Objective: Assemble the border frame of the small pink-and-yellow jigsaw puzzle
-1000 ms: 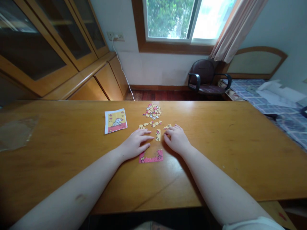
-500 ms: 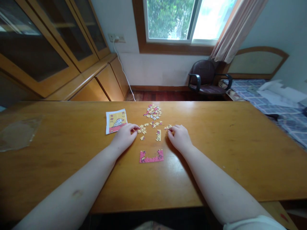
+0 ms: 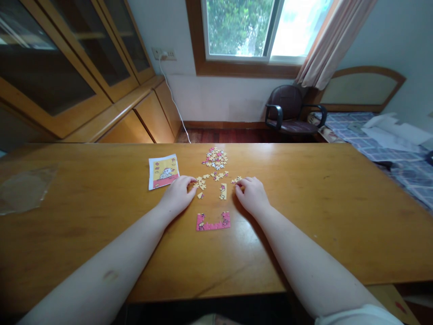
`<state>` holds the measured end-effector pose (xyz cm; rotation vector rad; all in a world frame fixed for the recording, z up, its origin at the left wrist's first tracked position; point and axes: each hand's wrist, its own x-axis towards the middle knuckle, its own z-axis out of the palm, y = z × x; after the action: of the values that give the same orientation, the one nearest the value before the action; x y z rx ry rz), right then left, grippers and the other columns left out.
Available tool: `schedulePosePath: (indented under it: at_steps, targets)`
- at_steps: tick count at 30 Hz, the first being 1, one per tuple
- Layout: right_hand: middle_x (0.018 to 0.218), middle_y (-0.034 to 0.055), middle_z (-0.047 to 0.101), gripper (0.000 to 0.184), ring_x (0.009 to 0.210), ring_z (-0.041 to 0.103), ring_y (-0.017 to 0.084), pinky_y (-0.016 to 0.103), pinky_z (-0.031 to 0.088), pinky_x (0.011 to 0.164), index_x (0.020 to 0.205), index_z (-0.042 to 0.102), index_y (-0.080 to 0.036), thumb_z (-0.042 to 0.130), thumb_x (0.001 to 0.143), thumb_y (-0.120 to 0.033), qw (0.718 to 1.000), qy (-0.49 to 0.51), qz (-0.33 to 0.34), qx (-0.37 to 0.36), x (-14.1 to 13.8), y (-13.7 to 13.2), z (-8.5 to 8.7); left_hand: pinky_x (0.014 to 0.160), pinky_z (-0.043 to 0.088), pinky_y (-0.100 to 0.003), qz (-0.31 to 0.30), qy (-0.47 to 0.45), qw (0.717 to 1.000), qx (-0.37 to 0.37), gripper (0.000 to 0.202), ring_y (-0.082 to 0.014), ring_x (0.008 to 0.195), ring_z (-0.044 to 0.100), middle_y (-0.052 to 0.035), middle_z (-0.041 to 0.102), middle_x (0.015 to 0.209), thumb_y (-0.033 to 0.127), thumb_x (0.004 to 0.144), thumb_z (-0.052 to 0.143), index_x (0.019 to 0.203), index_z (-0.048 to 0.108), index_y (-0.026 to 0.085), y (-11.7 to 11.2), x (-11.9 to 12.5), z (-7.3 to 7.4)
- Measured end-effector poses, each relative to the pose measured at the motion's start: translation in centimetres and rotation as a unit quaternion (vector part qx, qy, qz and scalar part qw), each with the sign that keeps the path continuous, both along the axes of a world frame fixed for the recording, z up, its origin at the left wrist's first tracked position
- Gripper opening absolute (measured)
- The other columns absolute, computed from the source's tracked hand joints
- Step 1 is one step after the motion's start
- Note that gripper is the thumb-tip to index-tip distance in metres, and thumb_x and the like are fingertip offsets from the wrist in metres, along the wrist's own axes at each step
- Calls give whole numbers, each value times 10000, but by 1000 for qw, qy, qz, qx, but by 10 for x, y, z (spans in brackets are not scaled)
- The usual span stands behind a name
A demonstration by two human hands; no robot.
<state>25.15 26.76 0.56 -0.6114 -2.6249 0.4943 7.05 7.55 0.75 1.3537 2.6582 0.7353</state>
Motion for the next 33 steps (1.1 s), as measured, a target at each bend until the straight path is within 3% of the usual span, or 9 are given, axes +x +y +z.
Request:
schedulePosePath:
  at_steps: [7,14,24,33]
  targets:
    - [851,50,709,175,833,608,209,333,441,805,835,701,-201,529,865,-212,1000,3,13,-4,-2,-2,-1,1104,352,-460,-60,9,998,-27,431,-291,1277,463,-133,520,1377,317,843,557,1241,563,154,4,6,-3]
    - [888,55,714,160,863,614,211,341,443,831,849,698,-204,539,863,-211,1000,3,19,0,-4,-4,-3,1155,227,-542,-72,-7,995,-69,577,-319,1381,342,-149,379,1511,415,887,496,1393,443,143,12,6,-3]
    - [896,54,717,152,858,618,209,343,447,830,835,694,-211,544,859,-202,1000,8,22,2,-6,-6,0,1158,148,-598,-121,-19,990,-67,577,-308,1413,297,-94,393,1515,431,879,514,1419,425,248,15,12,-2]
    - [878,51,719,155,844,617,207,339,444,823,844,701,-204,546,857,-205,1000,8,9,1,-8,-5,0,1175,198,-526,-113,-17,991,-66,624,-300,1412,310,-165,377,1510,406,865,531,1422,405,152,16,11,-6]
